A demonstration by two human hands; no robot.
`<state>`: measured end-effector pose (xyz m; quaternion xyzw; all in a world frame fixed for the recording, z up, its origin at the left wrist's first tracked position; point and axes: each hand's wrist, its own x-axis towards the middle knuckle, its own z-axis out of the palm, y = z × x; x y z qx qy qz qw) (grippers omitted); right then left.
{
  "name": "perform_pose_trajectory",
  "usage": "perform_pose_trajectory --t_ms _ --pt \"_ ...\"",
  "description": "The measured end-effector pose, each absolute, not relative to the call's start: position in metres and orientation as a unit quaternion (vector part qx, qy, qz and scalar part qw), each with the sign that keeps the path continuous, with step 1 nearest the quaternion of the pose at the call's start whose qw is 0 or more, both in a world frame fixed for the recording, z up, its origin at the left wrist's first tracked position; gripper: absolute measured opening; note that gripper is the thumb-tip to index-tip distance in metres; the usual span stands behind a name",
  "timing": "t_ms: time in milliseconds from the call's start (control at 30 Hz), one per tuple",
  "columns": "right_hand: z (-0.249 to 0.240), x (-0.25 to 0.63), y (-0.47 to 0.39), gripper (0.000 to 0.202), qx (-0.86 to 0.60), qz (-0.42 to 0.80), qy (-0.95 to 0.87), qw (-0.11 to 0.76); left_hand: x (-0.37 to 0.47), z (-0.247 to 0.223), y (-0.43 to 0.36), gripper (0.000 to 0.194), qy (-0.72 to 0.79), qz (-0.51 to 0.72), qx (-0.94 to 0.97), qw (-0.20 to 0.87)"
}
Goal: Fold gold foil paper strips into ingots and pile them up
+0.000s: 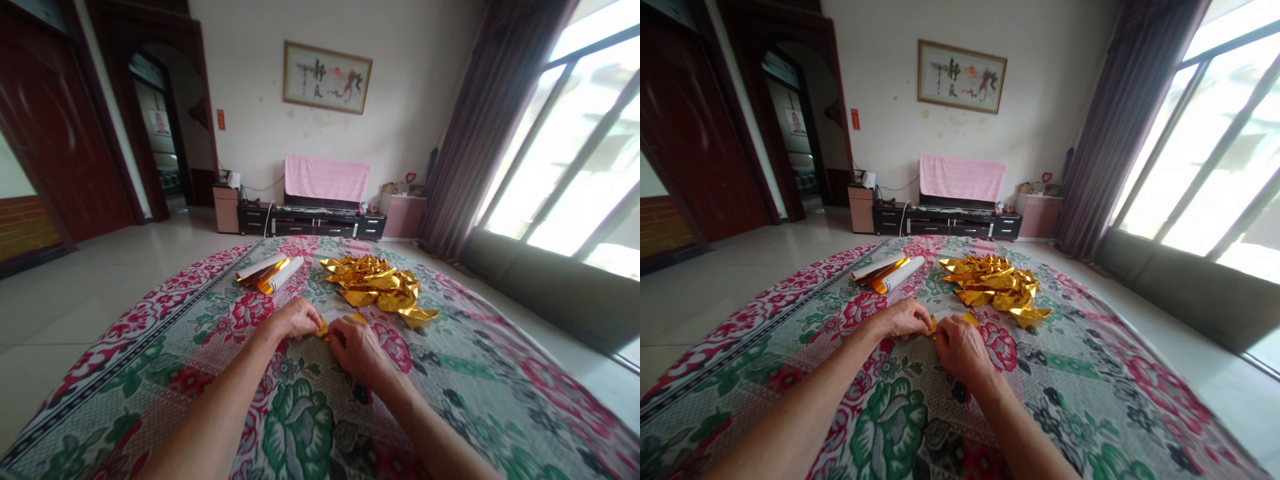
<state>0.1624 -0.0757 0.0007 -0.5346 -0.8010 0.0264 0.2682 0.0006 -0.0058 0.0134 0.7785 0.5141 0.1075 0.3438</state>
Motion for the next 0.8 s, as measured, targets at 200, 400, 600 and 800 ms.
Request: perform_pose_trajectory --t_ms 200,400,600,800 --pt "0.0 0.162 -0.075 0.012 -0.55 0.024 -0.79 0.27 0.001 0.015 -0.007 0.028 0.523 0.105 0.777 0.333" --pt "0.0 0.155 -0.072 0.015 -0.604 0.014 -0.757 0.249 0.002 0.014 -0.006 0.029 0.522 0.104 0.78 0.329" --pt "0.004 0.154 -0.071 0.016 -0.619 0.015 -0.751 0.23 0.001 0.014 -0.007 0.031 0.52 0.105 0.782 0.328" --pt "0.005 0.153 -0.07 0.017 -0.622 0.013 -0.752 0.216 0.001 0.011 -0.004 0.032 0.524 0.102 0.781 0.325"
